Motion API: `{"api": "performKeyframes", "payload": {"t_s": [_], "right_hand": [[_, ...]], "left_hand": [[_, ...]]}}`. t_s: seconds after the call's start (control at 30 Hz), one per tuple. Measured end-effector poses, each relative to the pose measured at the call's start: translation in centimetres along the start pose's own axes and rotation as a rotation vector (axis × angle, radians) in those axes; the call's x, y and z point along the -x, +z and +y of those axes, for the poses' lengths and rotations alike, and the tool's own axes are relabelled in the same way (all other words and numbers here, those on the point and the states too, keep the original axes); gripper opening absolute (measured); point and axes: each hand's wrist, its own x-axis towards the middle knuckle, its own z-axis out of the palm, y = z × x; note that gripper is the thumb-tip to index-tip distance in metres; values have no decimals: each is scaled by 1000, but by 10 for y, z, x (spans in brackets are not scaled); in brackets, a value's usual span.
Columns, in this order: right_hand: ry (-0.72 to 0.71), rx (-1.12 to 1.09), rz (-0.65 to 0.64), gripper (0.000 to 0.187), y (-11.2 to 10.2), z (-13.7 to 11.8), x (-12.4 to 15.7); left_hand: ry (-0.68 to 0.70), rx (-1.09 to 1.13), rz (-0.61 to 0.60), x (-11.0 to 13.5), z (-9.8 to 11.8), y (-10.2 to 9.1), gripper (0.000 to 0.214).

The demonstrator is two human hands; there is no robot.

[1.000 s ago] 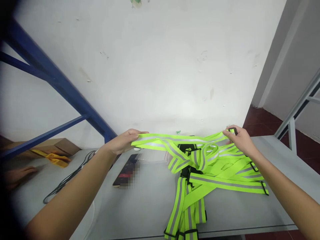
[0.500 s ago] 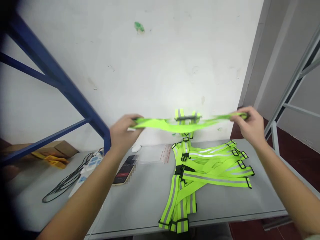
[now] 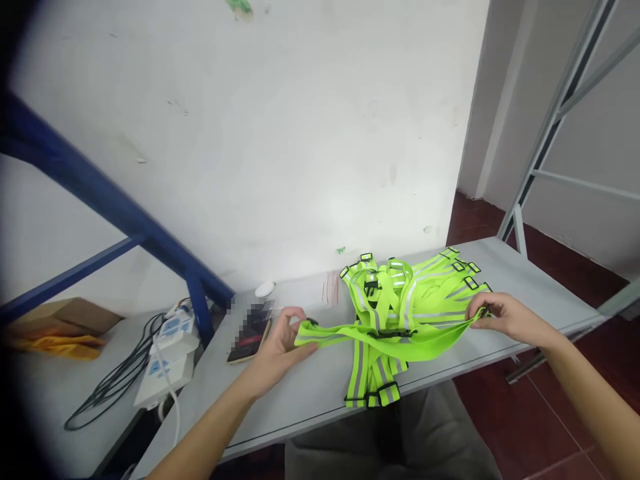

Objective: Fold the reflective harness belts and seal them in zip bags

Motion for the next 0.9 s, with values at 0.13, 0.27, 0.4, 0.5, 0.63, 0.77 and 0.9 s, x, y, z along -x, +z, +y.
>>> {"api": "performKeyframes", "payload": {"t_s": [0.13,0.27,0.4,0.5,0.63,0.77,0.9], "right_hand": [[102,-302,149,29,17,1,-21],[86,-513,383,36,19,-9,-74],[-80,-608,658,36,-4,-35,-135],[-222,-679,752,32,-26,-62,-156],[-472,-834,646,25,-34,-78,-135],[-401,-1037,482,26,-3,-45,-91],[-131,-1167,496,27,50,2,-69]], "left_hand": [[-89,560,-42,-36,0,15,32],[-187,846,-40,-101,13,30,13],[-191,963,64,-181,54,29,13],[-58,1030,118,-214,96,20,15],[192,1109,19,-181,125,17,8],[185,1113,11,-109,86,37,13],[-60,1084,197,-69,16,61,19]]}}
